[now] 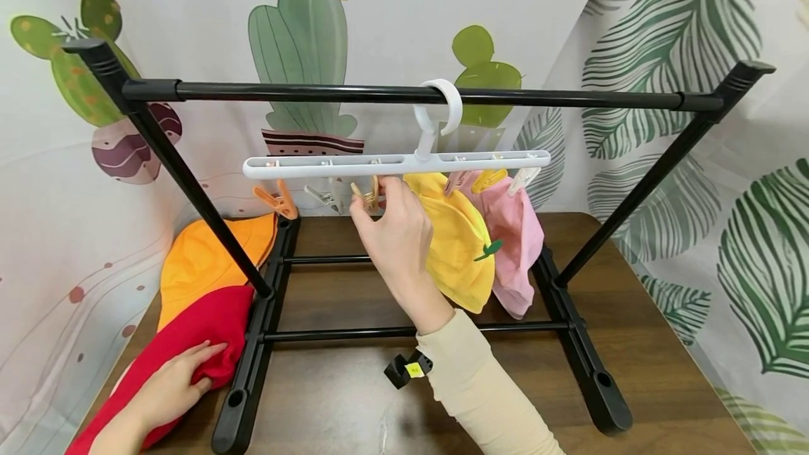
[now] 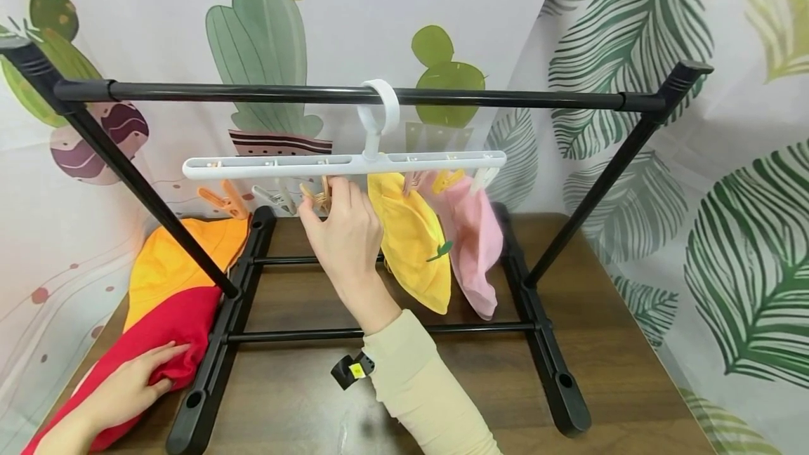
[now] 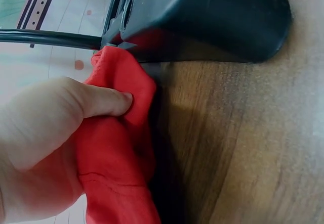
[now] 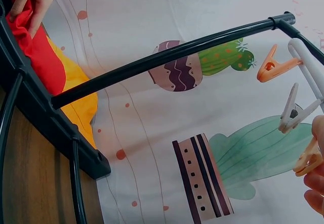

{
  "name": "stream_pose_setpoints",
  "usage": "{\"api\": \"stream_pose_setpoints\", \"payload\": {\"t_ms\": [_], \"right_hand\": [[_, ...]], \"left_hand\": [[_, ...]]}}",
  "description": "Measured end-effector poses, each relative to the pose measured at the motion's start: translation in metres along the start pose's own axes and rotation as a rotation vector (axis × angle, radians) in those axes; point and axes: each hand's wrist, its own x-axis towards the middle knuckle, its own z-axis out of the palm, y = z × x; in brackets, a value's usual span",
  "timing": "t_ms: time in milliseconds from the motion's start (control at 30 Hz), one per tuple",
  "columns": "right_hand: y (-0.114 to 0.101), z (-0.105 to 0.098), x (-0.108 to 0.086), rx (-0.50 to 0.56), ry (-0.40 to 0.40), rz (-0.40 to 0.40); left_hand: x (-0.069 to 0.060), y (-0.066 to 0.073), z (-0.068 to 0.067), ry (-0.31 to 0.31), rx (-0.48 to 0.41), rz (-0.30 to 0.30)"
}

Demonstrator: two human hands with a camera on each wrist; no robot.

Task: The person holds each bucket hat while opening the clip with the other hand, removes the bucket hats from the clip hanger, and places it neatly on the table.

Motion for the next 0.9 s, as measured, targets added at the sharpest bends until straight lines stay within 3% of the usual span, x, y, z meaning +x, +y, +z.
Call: {"api": "stream_pose_setpoints", "payload": {"t_ms": [200,433,900], "right_hand": [[-0.001,-0.001,0.000,0.005,-0.005,0.004],[0.000,-0.001,0.001,0.000,-0.004,-0.003],[0.000,-0.001,0.000,-0.008,-0.024,0.000]], "left_hand": [[0.002,0.002,0.001,0.008,0.019,0.002],[-0.009,0.010,0.005,0.010,0.078,0.000],[-0.014,0.007,0.013,-0.052,0.035,-0.027]]}}
